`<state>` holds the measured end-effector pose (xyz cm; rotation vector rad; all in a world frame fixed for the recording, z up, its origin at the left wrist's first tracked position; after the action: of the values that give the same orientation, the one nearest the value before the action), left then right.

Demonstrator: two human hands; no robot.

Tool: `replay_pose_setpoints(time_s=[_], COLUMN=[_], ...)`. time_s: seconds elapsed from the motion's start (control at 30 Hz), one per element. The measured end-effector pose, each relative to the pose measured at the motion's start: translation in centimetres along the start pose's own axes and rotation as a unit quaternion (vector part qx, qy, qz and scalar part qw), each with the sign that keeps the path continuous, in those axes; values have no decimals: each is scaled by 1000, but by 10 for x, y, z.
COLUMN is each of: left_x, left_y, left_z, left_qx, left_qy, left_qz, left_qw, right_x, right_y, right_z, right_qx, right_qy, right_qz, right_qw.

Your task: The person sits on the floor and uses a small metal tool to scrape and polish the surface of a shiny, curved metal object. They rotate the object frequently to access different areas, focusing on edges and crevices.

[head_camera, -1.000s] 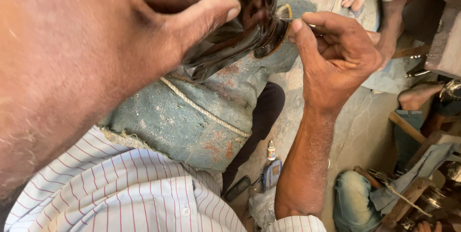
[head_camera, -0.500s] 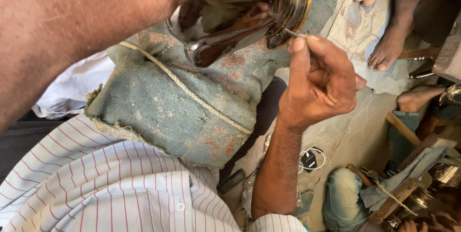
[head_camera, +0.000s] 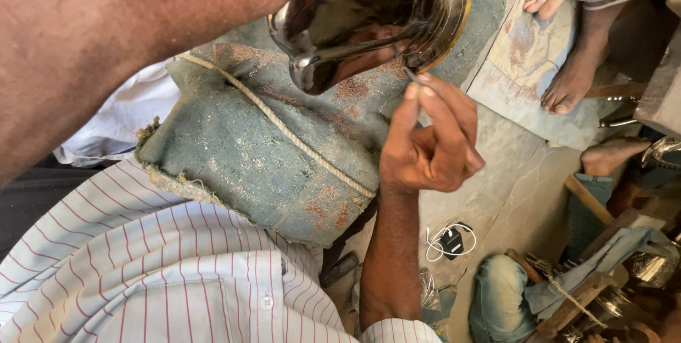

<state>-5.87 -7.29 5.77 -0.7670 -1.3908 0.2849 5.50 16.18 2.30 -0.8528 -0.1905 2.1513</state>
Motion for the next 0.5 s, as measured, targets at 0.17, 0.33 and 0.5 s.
replay_pose_setpoints(time_s=[0.17,0.33,0.5], left_x=[5,11,9], left_y=[-4,-13,-14], left_z=[-2,-11,-12], left_qx=[14,26,55], left_qy=[15,36,13], left_qz=[13,57,42], left_qw=[1000,997,998], right_x=[12,18,16], right_y=[-15,-8,-3], right_z=[26,54,68], right_qx=[59,-66,-129], right_qy=[93,151,159], right_qz=[131,108,57], right_qw=[985,980,977])
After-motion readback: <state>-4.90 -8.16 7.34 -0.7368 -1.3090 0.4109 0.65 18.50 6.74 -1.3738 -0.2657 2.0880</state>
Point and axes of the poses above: each hand's wrist, its own z-axis towards the middle knuckle, its own y-axis out of the palm, x = y × z, the point moved 6 cm from there along z, towards the middle knuckle
